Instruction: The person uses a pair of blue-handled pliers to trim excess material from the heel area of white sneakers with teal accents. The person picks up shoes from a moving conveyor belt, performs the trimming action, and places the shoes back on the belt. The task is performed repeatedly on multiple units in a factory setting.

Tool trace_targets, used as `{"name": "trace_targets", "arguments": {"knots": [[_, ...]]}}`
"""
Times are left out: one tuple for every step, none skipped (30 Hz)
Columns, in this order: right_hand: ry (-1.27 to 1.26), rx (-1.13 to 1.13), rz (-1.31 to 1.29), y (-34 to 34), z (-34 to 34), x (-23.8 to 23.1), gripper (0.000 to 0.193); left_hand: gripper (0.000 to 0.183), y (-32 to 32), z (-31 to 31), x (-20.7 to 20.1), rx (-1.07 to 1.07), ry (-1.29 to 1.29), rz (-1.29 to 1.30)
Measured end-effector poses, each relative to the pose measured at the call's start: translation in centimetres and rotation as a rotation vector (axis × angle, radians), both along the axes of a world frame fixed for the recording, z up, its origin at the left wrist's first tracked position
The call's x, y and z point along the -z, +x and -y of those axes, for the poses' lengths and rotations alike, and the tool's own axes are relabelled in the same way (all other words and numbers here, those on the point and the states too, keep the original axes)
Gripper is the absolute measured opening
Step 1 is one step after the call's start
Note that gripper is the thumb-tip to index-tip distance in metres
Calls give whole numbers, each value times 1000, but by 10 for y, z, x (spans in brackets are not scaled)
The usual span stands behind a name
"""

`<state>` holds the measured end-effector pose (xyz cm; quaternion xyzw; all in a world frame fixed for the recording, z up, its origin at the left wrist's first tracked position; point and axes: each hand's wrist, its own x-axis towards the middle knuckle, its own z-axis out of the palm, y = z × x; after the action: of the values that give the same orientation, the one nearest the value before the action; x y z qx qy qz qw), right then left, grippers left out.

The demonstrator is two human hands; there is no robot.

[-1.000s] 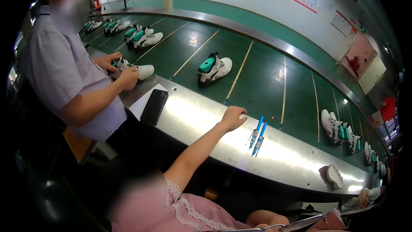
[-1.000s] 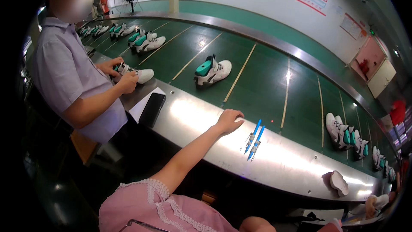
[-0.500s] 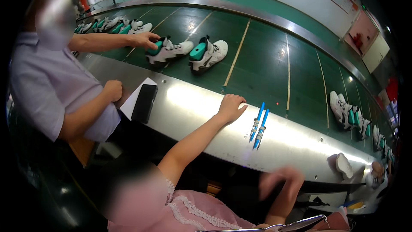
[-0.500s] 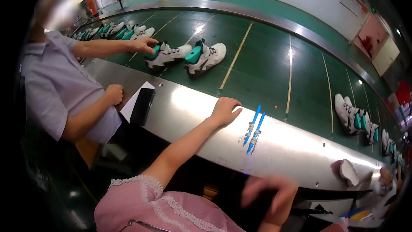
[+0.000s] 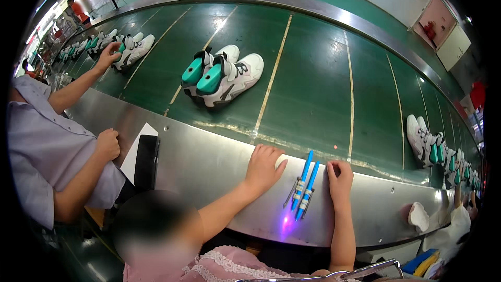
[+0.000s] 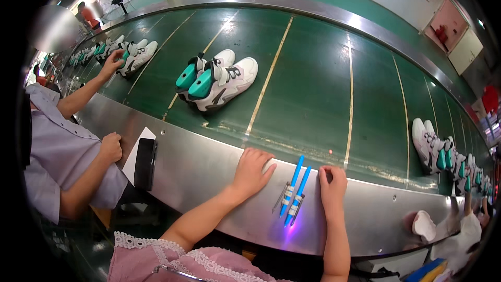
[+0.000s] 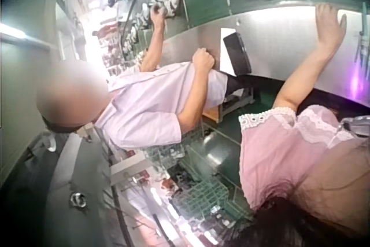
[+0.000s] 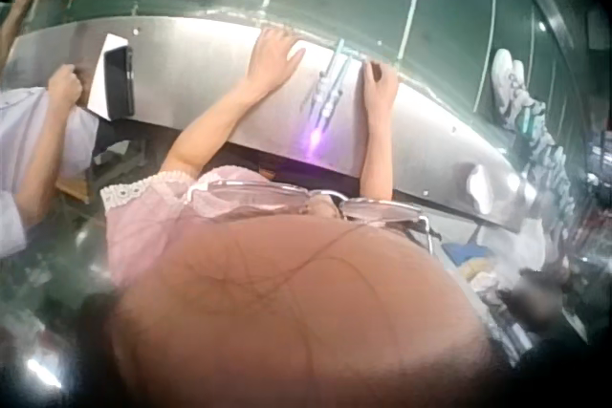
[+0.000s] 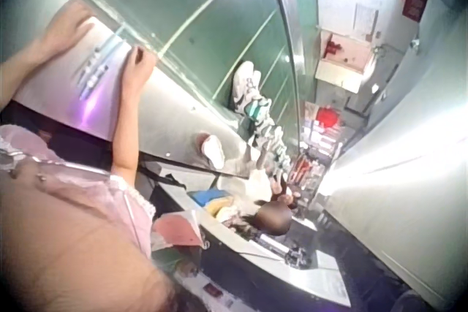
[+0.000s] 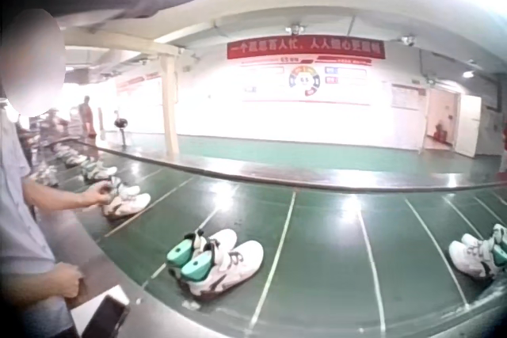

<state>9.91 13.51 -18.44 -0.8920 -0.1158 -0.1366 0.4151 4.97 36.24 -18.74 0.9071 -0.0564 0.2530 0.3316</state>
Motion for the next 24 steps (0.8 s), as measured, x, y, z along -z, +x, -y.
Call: {"name": "trace_targets", "arguments": {"knots": [[-5,-2,-8,0,0,-2,9,20,1,0,-2,2,-3,6],[-11,-5,-17,-1,-1,-4,9,19,2,-1,-3,3,-6,11],[-17,-9,-27,0,-2,-4,9,20,2,-2,-4,-2,-2,-5],[-7,-6,-27,0,-4,-4,9,20,2,-2,-4,3,-10,0],[2,-6,-27,0,-5,-4,8,20,2,-3,-5,6,-18,4],[12,-6,-28,-1,-6,-4,8,20,2,-4,-5,7,-26,8],[-4,-15,-21,-2,-7,-4,8,20,1,-5,-4,6,-29,7],[-19,-25,-15,-3,-7,-3,8,20,1,-6,-4,3,-28,11],[-33,-37,-8,-3,-7,-3,8,20,0,-7,-3,-3,-27,14],[-28,-32,9,-4,-8,-5,8,20,-1,-7,-3,-2,-29,9],[-22,-28,26,-4,-9,-6,8,21,-2,-8,-4,-3,-25,6],[-16,-24,41,-5,-10,-5,9,21,-4,-8,-3,-6,-21,2],[-21,-23,47,-5,-9,-4,9,21,-2,-9,-5,-1,-10,18],[-26,-22,52,-4,-8,-1,9,21,-1,-8,-4,-3,-10,25],[-31,-19,51,-5,-8,2,9,22,-2,-9,1,-4,-9,26],[-25,-17,69,-4,-10,4,9,22,-2,-10,3,-3,-10,26],[-17,-7,82,-4,-11,6,10,23,-2,-10,5,0,6,32],[-11,6,95,-3,-11,7,10,24,0,-9,6,6,22,38],[-12,15,96,-3,-9,10,10,24,3,-8,9,21,42,39],[-21,-2,115,-1,-10,10,9,24,3,-9,9,25,53,51],[-32,-14,135,1,-11,9,9,24,4,-11,8,32,63,63],[-50,-33,163,1,-12,9,9,24,5,-13,8,33,66,84],[-17,-49,155,-3,-12,10,11,25,6,-15,7,26,72,103],[16,-63,149,-8,-11,11,12,25,1,-13,7,14,27,124]]}}
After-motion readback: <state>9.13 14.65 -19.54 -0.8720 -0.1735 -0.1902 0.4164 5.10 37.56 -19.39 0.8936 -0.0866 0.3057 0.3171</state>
